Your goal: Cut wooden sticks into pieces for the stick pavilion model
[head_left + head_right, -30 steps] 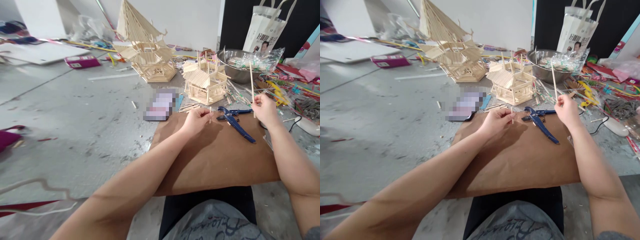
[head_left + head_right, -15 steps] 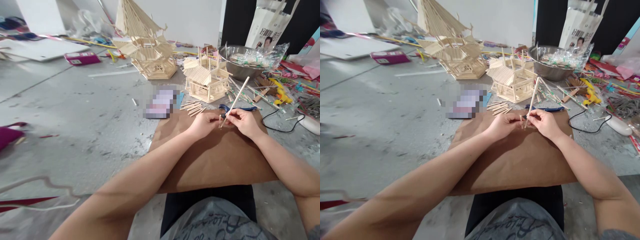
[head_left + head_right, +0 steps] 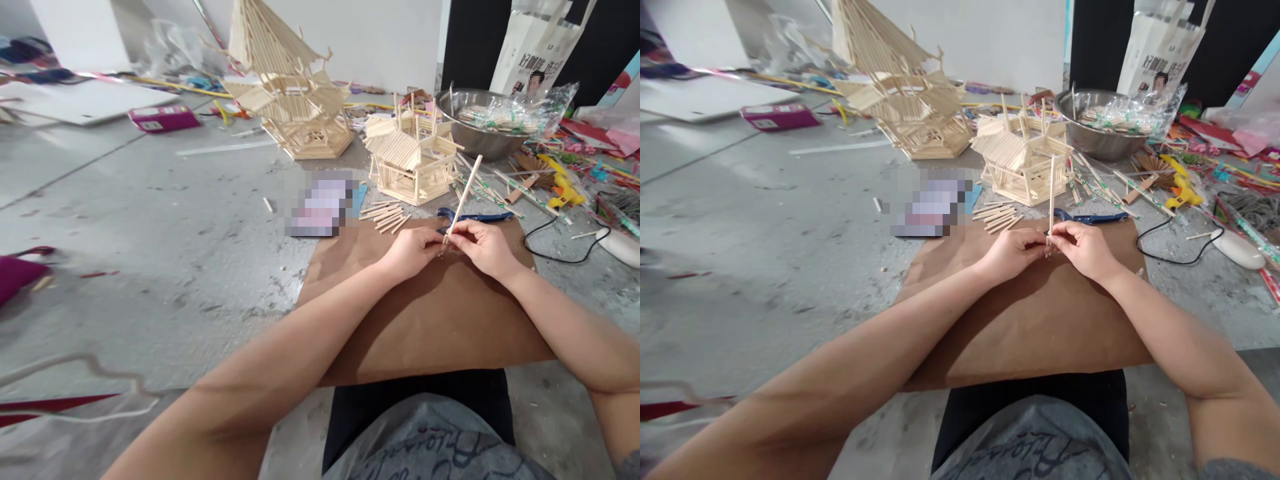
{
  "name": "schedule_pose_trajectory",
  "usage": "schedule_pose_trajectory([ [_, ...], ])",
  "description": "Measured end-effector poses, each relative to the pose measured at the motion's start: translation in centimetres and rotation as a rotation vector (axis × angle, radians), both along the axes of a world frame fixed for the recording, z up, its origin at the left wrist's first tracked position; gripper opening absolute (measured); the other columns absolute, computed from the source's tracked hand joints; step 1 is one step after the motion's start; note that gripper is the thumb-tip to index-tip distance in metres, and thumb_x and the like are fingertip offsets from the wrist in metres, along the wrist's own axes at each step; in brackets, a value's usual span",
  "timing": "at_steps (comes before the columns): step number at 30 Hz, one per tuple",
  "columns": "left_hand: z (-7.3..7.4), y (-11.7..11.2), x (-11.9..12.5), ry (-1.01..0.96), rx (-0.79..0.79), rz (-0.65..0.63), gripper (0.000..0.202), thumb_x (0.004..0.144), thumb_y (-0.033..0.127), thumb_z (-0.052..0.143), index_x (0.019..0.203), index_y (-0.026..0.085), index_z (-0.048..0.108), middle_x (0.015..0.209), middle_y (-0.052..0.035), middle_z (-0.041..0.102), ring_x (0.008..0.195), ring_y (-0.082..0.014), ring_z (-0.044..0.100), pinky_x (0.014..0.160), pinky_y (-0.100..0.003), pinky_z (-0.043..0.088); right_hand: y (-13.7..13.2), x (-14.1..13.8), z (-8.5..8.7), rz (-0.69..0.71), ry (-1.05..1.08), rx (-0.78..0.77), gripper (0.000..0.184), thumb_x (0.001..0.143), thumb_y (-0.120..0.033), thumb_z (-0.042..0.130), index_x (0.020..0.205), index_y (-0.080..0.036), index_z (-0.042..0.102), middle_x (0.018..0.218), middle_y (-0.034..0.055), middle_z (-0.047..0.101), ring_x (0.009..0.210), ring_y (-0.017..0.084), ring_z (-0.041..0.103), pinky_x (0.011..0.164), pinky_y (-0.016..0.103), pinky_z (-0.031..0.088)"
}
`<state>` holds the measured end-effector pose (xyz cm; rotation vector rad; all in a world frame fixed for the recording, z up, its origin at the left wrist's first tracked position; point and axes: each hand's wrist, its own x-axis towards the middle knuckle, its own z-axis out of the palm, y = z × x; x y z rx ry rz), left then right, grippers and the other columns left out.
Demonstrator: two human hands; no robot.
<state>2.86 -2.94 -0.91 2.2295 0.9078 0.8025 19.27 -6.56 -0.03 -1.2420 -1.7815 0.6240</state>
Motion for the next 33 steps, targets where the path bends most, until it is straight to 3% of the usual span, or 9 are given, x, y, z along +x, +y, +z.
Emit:
schedule_pose_trajectory([
  [12, -0.15, -0.11, 0.06, -0.016, 0.027, 0.018, 0.012, 0.073, 0.018, 0.056, 0.076, 0.015, 0.067, 0.069, -0.0012, 0.067, 0.064, -0.0096, 0.057, 0.061, -0.018, 0.042, 0.01, -0.2, -0.21, -0.008, 0.007, 0.062, 0.013, 0.075, -0.027, 0.057, 0.079, -0.017, 0.065, 0.077, 0.0033, 0.069, 0.065, 0.014, 0.062, 0.066, 0.027, 0.051],
  [25, -0.18, -0.04, -0.2, 0.053, 0.013, -0.002, 0.014, 0.074, 0.019, 0.052, 0.075, 0.012, 0.065, 0.069, -0.0015, 0.065, 0.065, -0.0101, 0.056, 0.06, -0.019, 0.041, -0.02, -0.41, -0.07, 0.028, -0.134, 0.251, 0.011, 0.078, -0.024, 0.056, 0.083, -0.02, 0.065, 0.076, 0.0025, 0.062, 0.069, 0.012, 0.057, 0.062, 0.023, 0.046],
  [33, -0.01, 0.41, -0.35, 0.06, 0.062, -0.037, 0.016, 0.075, 0.021, 0.053, 0.064, 0.012, 0.061, 0.06, -0.001, 0.06, 0.057, -0.0088, 0.052, 0.055, -0.018, 0.038, -0.21, -0.99, 0.57, 0.042, -0.133, 0.167, 0.01, 0.077, -0.023, 0.054, 0.076, -0.019, 0.063, 0.075, 0.0027, 0.063, 0.07, 0.013, 0.058, 0.067, 0.025, 0.046],
])
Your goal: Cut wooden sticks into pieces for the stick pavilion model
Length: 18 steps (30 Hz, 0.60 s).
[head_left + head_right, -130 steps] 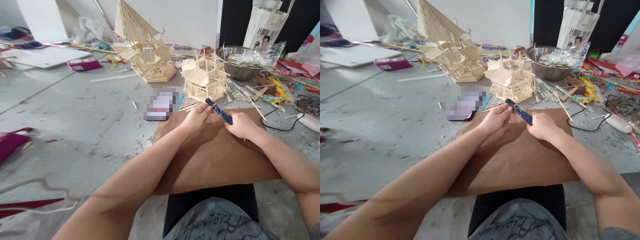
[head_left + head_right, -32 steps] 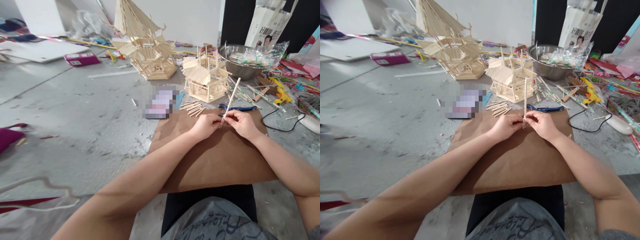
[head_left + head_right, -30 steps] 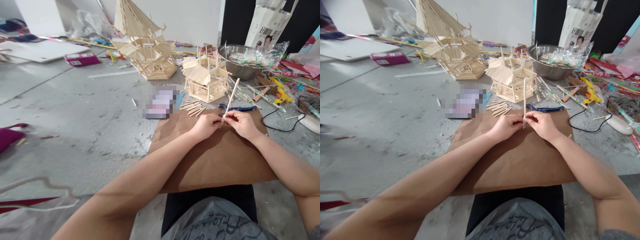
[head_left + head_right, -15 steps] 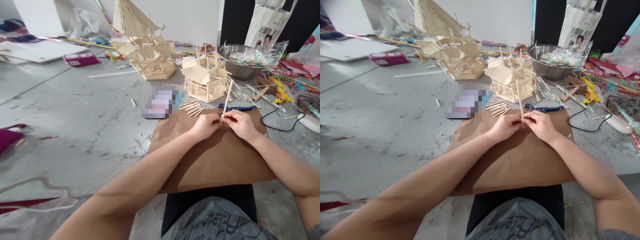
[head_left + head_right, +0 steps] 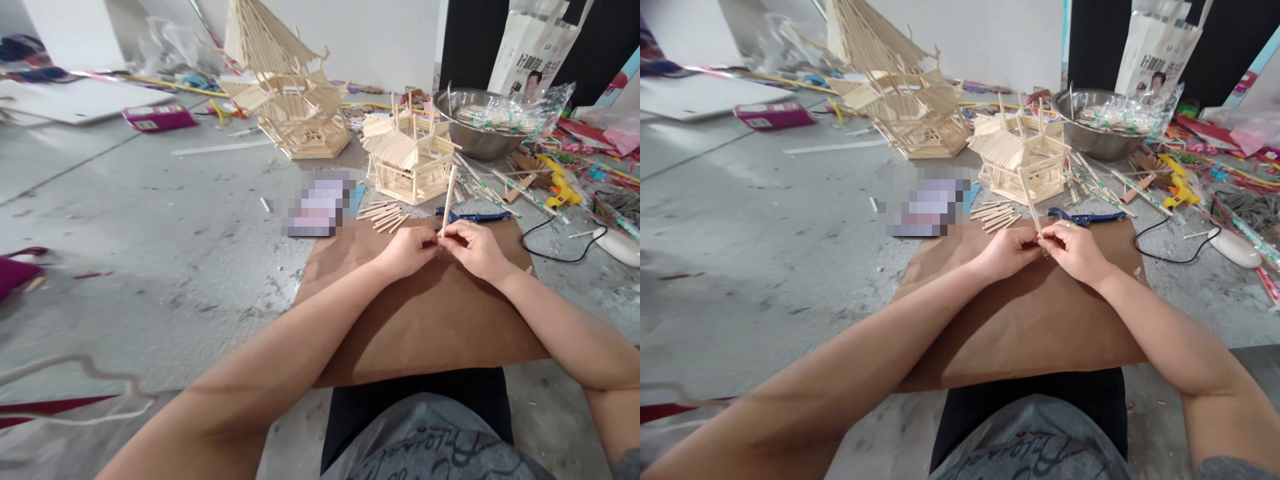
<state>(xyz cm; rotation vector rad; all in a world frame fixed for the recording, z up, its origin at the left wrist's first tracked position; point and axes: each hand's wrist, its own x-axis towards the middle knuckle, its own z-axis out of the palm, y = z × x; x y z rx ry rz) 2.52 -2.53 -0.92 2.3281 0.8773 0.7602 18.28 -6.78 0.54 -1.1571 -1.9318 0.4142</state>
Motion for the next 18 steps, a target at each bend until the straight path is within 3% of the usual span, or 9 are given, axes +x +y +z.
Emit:
schedule_pose_trajectory([
  [6, 0.14, -0.02, -0.07, 0.013, -0.01, -0.04, 0.016, 0.076, 0.02, 0.052, 0.067, 0.012, 0.063, 0.064, -0.0021, 0.063, 0.061, -0.0096, 0.054, 0.058, -0.018, 0.04, -0.2, -0.08, -0.24, -0.013, 0.06, -0.113, 0.013, 0.077, -0.027, 0.053, 0.077, -0.019, 0.063, 0.076, 0.0029, 0.066, 0.067, 0.013, 0.06, 0.064, 0.025, 0.048],
  [18, 0.59, -0.12, -0.11, 0.031, -0.044, -0.055, 0.018, 0.076, 0.022, 0.052, 0.07, 0.012, 0.066, 0.065, -0.0016, 0.064, 0.06, -0.0096, 0.054, 0.057, -0.018, 0.04, -0.11, 0.0, -0.05, -0.038, 0.026, -0.047, 0.014, 0.078, -0.025, 0.053, 0.078, -0.018, 0.065, 0.076, 0.004, 0.066, 0.071, 0.014, 0.062, 0.065, 0.026, 0.05],
])
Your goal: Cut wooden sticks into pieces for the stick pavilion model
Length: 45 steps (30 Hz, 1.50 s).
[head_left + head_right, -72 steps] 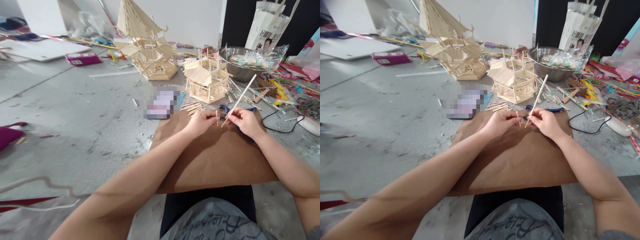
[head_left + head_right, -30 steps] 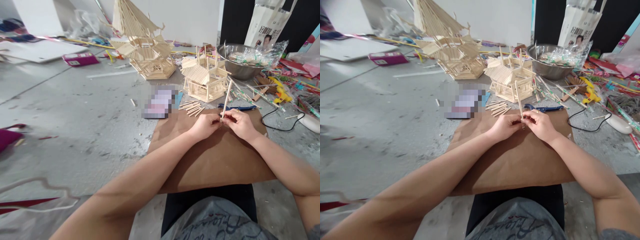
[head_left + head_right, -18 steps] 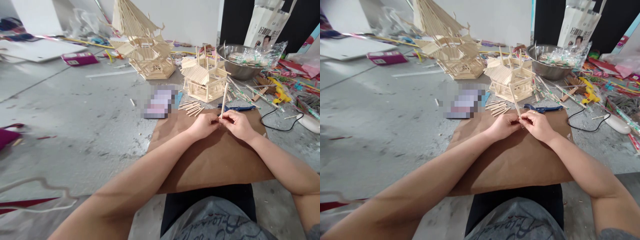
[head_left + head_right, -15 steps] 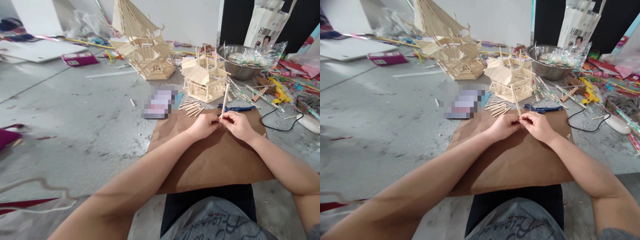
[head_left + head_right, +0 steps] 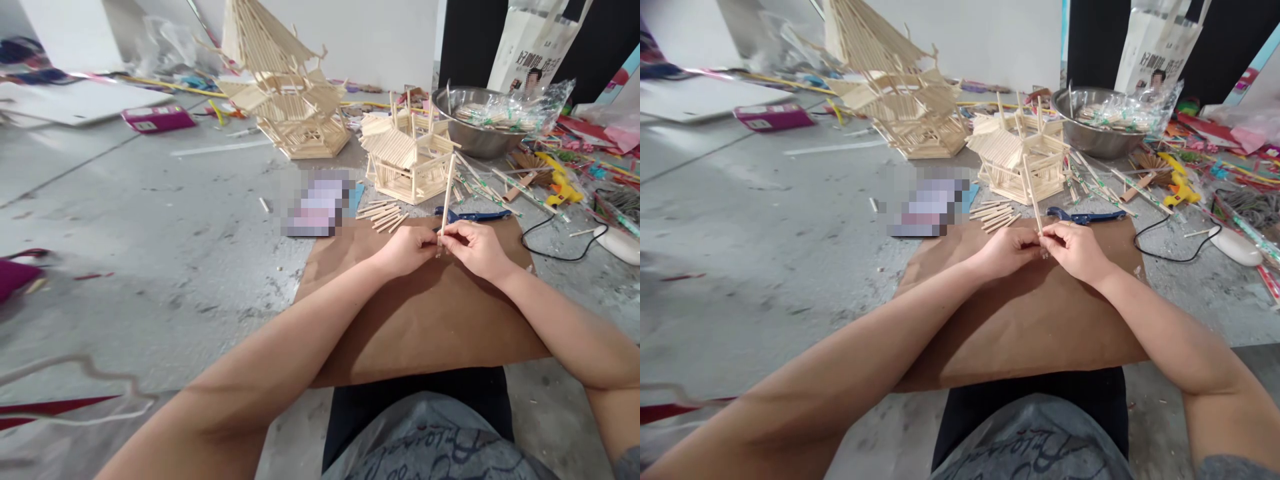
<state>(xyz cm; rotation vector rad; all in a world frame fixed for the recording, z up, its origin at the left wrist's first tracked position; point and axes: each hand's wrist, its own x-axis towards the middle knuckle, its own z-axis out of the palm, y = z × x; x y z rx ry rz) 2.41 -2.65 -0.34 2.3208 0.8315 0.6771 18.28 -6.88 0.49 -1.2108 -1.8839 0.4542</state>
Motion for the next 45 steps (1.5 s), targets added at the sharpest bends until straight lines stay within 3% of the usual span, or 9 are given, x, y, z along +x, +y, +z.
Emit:
schedule_pose_trajectory([
  [10, -0.53, 0.18, -0.26, 0.004, 0.039, -0.001, 0.016, 0.075, 0.021, 0.054, 0.075, 0.014, 0.068, 0.076, -0.0034, 0.069, 0.068, -0.0113, 0.059, 0.065, -0.02, 0.044, 0.05, -0.23, -0.29, 0.013, -0.012, 0.016, 0.018, 0.08, -0.026, 0.05, 0.082, -0.02, 0.067, 0.088, 0.0058, 0.068, 0.078, 0.017, 0.063, 0.069, 0.03, 0.052],
  [28, -0.39, 0.28, -0.3, -0.033, -0.087, -0.065, 0.022, 0.077, 0.028, 0.052, 0.068, 0.013, 0.066, 0.06, -0.0005, 0.062, 0.055, -0.0079, 0.053, 0.053, -0.017, 0.04, 0.21, 0.36, -0.03, 0.049, -0.032, 0.001, 0.013, 0.078, -0.022, 0.054, 0.079, -0.021, 0.067, 0.078, 0.0028, 0.067, 0.074, 0.015, 0.062, 0.071, 0.028, 0.05],
  [33, -0.16, 0.24, -0.26, -0.012, -0.082, -0.046, 0.018, 0.075, 0.023, 0.053, 0.067, 0.013, 0.066, 0.059, -0.0001, 0.062, 0.055, -0.0077, 0.053, 0.053, -0.017, 0.039, 0.21, 0.32, 0.04, 0.069, -0.041, -0.001, 0.012, 0.077, -0.021, 0.055, 0.078, -0.022, 0.067, 0.078, 0.0027, 0.067, 0.074, 0.014, 0.061, 0.071, 0.027, 0.049],
  [39, 0.2, -0.01, 0.04, 0.008, -0.037, -0.015, 0.021, 0.073, 0.016, 0.054, 0.053, 0.014, 0.059, 0.052, 0.0019, 0.057, 0.052, -0.0068, 0.051, 0.051, -0.016, 0.037, 0.09, 0.14, -0.11, 0.038, -0.021, 0.005, 0.007, 0.074, -0.02, 0.058, 0.072, -0.02, 0.064, 0.077, 0.0029, 0.067, 0.073, 0.015, 0.061, 0.07, 0.027, 0.048],
  [45, -0.07, -0.33, 0.18, -0.028, -0.081, 0.017, 0.02, 0.073, 0.017, 0.053, 0.054, 0.013, 0.058, 0.05, 0.0024, 0.056, 0.049, -0.0063, 0.05, 0.049, -0.016, 0.037, -0.02, 0.02, -0.08, 0.036, -0.059, 0.072, 0.009, 0.075, -0.018, 0.057, 0.067, -0.019, 0.062, 0.072, 0.0024, 0.066, 0.07, 0.014, 0.06, 0.069, 0.026, 0.047],
])
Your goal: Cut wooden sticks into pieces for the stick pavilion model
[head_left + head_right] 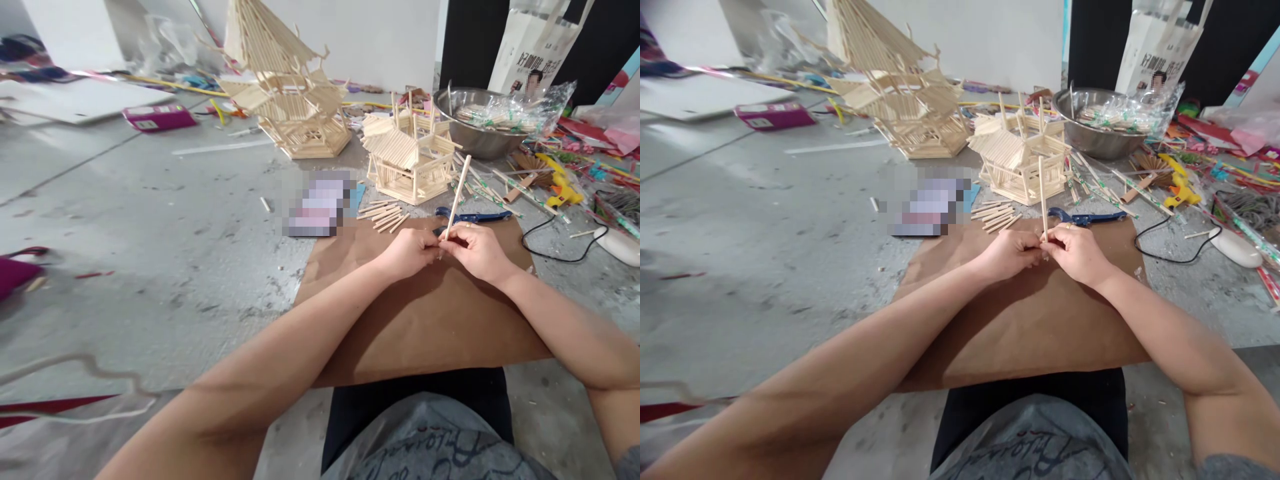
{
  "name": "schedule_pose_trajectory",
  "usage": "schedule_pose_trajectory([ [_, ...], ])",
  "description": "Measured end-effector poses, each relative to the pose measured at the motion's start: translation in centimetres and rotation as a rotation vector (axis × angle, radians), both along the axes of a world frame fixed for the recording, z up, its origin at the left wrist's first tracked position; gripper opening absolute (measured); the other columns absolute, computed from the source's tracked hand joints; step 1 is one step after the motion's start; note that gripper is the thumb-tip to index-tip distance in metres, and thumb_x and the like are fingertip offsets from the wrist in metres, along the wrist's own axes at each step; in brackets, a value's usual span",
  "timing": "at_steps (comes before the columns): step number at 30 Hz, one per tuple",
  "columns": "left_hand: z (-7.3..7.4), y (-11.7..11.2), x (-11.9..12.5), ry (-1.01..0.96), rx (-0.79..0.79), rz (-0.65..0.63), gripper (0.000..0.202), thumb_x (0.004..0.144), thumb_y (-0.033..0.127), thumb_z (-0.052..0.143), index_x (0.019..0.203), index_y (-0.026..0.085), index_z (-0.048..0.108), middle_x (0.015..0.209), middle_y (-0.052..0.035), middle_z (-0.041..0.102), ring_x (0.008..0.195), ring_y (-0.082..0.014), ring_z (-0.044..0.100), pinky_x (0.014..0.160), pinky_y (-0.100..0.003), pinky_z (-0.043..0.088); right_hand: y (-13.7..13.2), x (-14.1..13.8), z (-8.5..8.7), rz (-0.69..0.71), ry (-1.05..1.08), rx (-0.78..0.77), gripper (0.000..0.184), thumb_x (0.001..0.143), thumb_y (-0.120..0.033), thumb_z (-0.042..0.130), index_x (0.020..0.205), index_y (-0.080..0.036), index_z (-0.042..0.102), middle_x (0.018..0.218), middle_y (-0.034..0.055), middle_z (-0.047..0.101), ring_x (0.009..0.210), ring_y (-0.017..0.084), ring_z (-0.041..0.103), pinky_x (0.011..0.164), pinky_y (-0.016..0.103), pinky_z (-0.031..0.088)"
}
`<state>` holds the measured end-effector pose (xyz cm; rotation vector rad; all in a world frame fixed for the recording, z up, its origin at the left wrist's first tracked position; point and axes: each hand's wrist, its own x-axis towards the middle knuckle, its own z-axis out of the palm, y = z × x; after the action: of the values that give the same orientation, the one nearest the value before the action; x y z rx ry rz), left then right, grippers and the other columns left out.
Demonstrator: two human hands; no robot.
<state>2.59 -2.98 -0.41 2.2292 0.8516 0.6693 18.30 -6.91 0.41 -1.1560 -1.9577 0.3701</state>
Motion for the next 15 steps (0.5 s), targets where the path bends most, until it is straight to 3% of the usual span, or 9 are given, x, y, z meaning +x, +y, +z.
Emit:
schedule_pose_trajectory([
  [15, -1.11, 0.73, -0.27, -0.115, -0.171, -0.088, 0.016, 0.073, 0.022, 0.056, 0.063, 0.011, 0.062, 0.057, 0.0001, 0.057, 0.049, -0.0055, 0.053, 0.048, -0.014, 0.043, 0.14, -0.12, -0.17, 0.048, -0.026, 0.028, 0.01, 0.077, -0.017, 0.054, 0.071, -0.019, 0.062, 0.073, 0.0024, 0.065, 0.07, 0.013, 0.059, 0.069, 0.026, 0.047],
])
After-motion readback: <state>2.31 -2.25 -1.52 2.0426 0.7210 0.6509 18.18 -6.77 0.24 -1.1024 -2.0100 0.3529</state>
